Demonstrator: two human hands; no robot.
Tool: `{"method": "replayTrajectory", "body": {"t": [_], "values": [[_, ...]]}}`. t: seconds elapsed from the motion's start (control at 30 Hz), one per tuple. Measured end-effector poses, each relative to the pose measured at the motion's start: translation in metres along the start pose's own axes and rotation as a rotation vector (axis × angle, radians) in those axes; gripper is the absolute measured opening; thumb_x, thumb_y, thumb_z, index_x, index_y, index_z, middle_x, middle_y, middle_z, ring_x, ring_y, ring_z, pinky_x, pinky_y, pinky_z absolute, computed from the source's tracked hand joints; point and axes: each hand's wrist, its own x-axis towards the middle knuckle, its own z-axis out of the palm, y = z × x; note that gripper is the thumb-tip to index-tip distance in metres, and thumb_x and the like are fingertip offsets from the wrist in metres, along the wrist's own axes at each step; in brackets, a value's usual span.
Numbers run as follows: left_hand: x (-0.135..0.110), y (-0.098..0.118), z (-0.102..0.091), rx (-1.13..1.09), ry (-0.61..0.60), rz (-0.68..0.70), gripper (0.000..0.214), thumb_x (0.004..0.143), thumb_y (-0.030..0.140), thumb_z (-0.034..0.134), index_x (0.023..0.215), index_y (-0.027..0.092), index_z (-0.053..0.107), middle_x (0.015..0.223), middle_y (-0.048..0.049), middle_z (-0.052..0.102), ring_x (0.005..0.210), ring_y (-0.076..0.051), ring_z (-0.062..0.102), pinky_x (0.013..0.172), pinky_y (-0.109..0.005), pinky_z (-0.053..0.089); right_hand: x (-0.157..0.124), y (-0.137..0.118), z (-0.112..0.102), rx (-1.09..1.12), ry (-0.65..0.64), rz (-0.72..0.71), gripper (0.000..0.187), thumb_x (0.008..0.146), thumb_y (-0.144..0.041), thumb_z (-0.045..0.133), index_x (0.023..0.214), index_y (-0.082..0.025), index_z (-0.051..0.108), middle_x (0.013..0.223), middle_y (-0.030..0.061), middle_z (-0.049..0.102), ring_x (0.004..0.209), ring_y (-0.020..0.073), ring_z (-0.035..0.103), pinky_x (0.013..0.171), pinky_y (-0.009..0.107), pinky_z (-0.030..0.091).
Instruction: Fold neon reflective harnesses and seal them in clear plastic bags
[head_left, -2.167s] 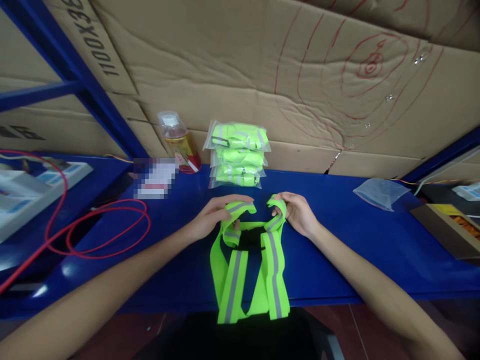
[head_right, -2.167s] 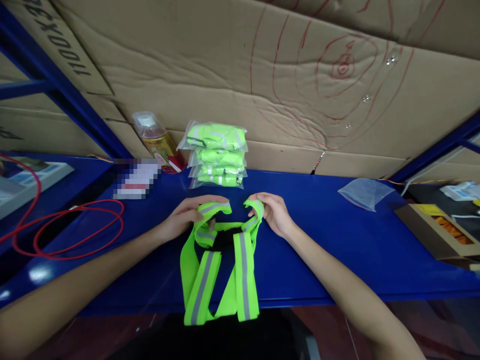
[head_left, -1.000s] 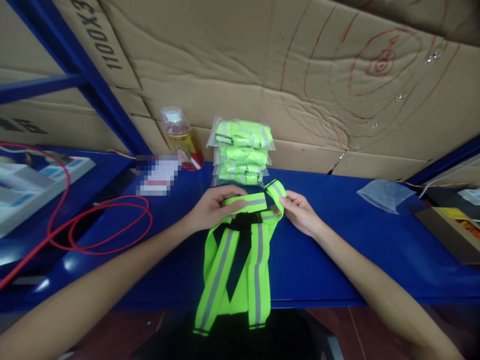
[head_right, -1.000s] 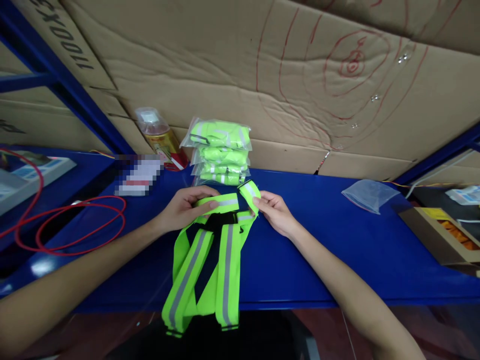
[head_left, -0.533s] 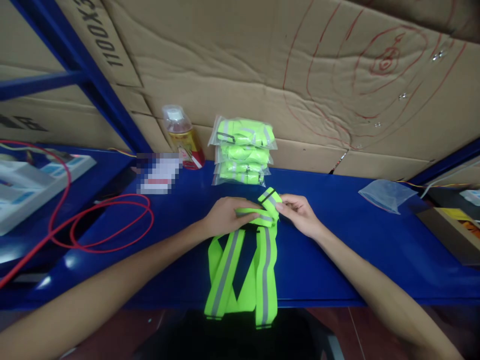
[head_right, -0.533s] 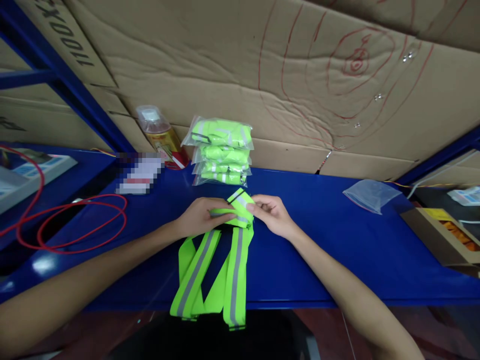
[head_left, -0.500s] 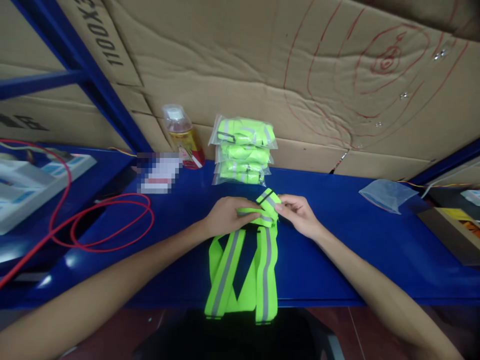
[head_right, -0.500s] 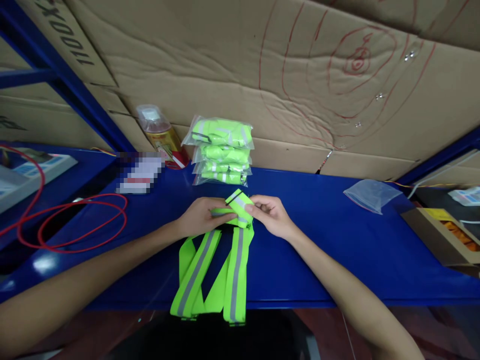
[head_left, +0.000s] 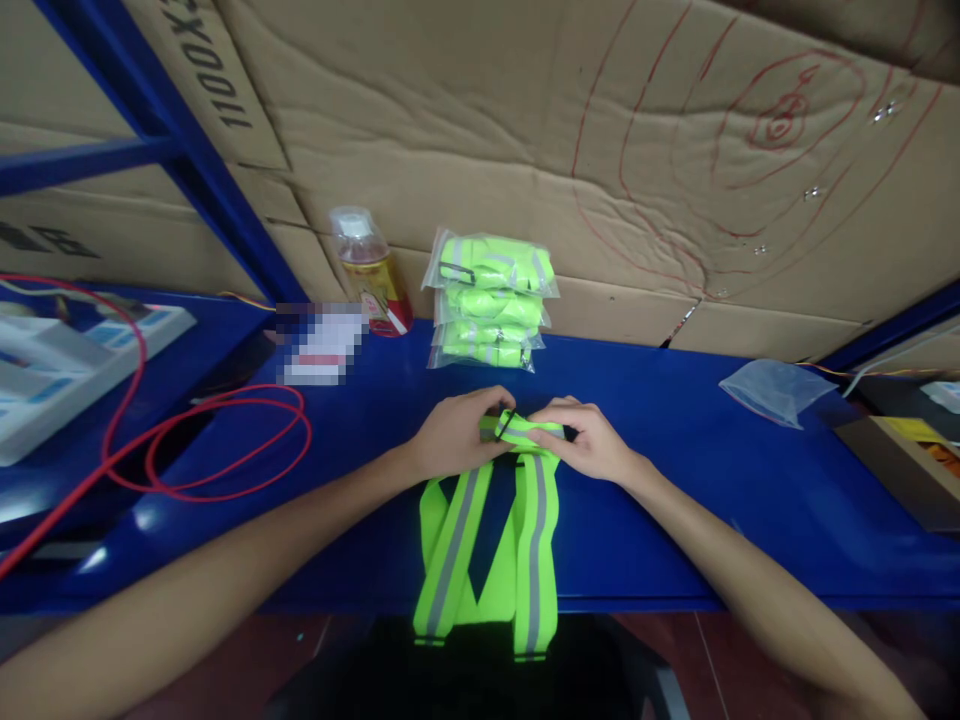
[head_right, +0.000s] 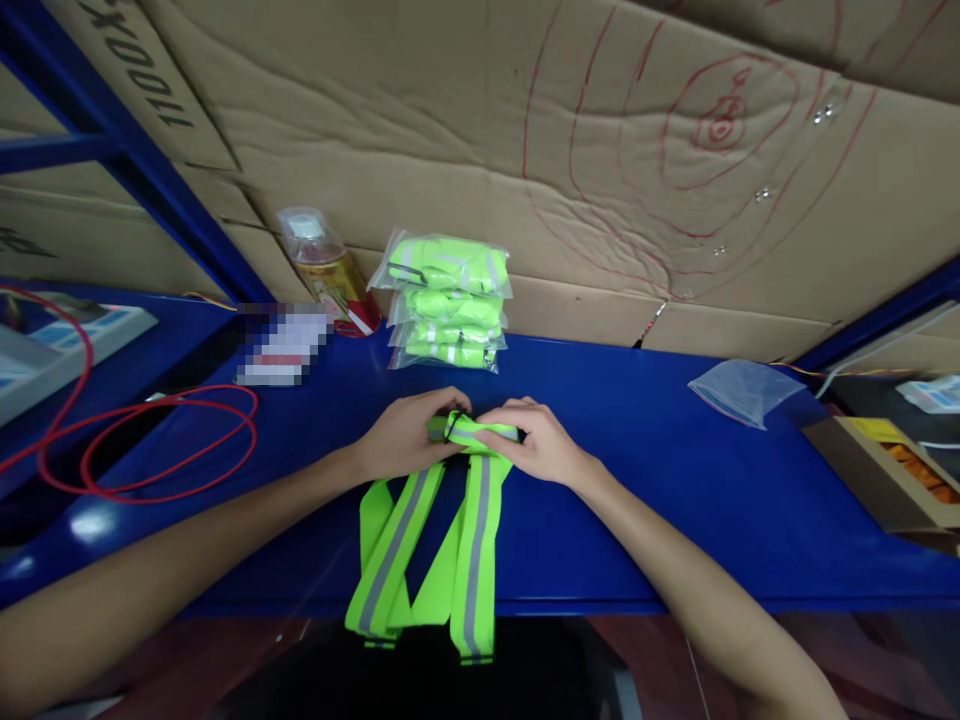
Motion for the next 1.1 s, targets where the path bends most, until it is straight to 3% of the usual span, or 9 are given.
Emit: {"method": "replayTrajectory", "body": {"t": [0.17,0.27,0.47,0.57,0.7,0.87,0.93,1.0,1.1], "values": [[-0.004,-0.003,-0.01,-0.125,-0.025,0.218,0.032,0.081,0.024,0.07,0.112,0.02,0.06,0.111,-0.0049,0.061,0.099,-0.022,0.063,0.087,-0.033,0.051,0.0,0.006,0.005,-0.004,0.003,0.035,0.027,0.103,-0.041,0.068,0.11,-0.018,0.082,0.095,0.0072,0.082,0.081,0.0209,0.073,0.074,0.034,0.054],[-0.005,-0.005,-0.013,-0.224,-0.02,0.285,0.028,0.088,0.031,0.073,0.11,0.017,0.065,0.108,-0.0061,0.06,0.097,-0.021,0.061,0.088,-0.033,0.05,0.0,0.006,0.006,-0.034,-0.013,0.05,0.027,0.103,-0.041,0.069,0.11,-0.019,0.083,0.093,0.0063,0.082,0.079,0.0206,0.072,0.072,0.034,0.053],[0.001,-0.006,-0.017,-0.318,0.074,0.194,0.026,0.1,0.036,0.064,0.084,0.015,0.068,0.099,-0.0056,0.062,0.089,-0.017,0.062,0.083,-0.03,0.048,0.001,0.003,0.003,-0.094,-0.007,0.042,0.028,0.099,-0.045,0.074,0.115,-0.022,0.081,0.099,0.0062,0.083,0.083,0.0217,0.073,0.081,0.036,0.055],[0.004,-0.01,-0.023,-0.375,0.075,0.139,0.026,0.097,0.034,0.064,0.079,0.016,0.068,0.104,-0.0059,0.063,0.092,-0.017,0.061,0.084,-0.03,0.048,0.001,0.002,0.003,-0.05,-0.026,0.054,0.042,0.089,-0.048,0.084,0.12,-0.021,0.077,0.107,0.0072,0.082,0.091,0.0241,0.075,0.085,0.038,0.056],[0.003,-0.018,-0.03,-0.364,-0.007,0.074,0.03,0.095,0.03,0.059,0.069,0.015,0.062,0.091,-0.0027,0.057,0.078,-0.014,0.057,0.072,-0.026,0.045,0.0,0.001,0.001,-0.009,-0.047,0.084,0.052,0.082,-0.048,0.09,0.124,-0.022,0.076,0.117,0.0079,0.081,0.1,0.0262,0.077,0.09,0.039,0.058],[-0.001,-0.021,-0.035,-0.102,-0.137,0.183,0.024,0.095,0.027,0.059,0.074,0.017,0.063,0.082,-0.0012,0.057,0.069,-0.012,0.056,0.065,-0.024,0.042,-0.001,0.002,-0.002,-0.069,-0.089,0.034,0.038,0.096,-0.046,0.078,0.127,-0.025,0.076,0.121,0.0063,0.081,0.102,0.0248,0.074,0.095,0.041,0.056],[-0.002,-0.022,-0.036,-0.053,-0.13,0.2,0.022,0.095,0.028,0.06,0.076,0.017,0.064,0.082,-0.0016,0.058,0.068,-0.012,0.056,0.063,-0.024,0.043,-0.002,0.003,-0.003,-0.092,-0.126,0.006,0.03,0.106,-0.044,0.062,0.123,-0.025,0.078,0.107,0.0053,0.082,0.093,0.0228,0.073,0.091,0.041,0.055],[-0.003,-0.022,-0.037,-0.058,-0.124,0.191,0.022,0.096,0.03,0.061,0.079,0.016,0.065,0.083,-0.0021,0.059,0.068,-0.012,0.057,0.061,-0.023,0.044,-0.003,0.003,-0.003,-0.118,-0.15,0.003,0.036,0.112,-0.041,0.049,0.115,-0.024,0.081,0.088,0.0044,0.078,0.083,0.0209,0.069,0.085,0.039,0.054],[-0.004,-0.025,-0.037,-0.107,-0.128,0.172,0.024,0.095,0.035,0.065,0.08,0.016,0.065,0.084,-0.0019,0.06,0.065,-0.011,0.059,0.058,-0.022,0.045,-0.004,0.001,-0.004,-0.159,-0.116,0.024,0.032,0.108,-0.044,0.057,0.114,-0.024,0.082,0.095,0.0068,0.073,0.089,0.0212,0.068,0.083,0.037,0.053]]}}
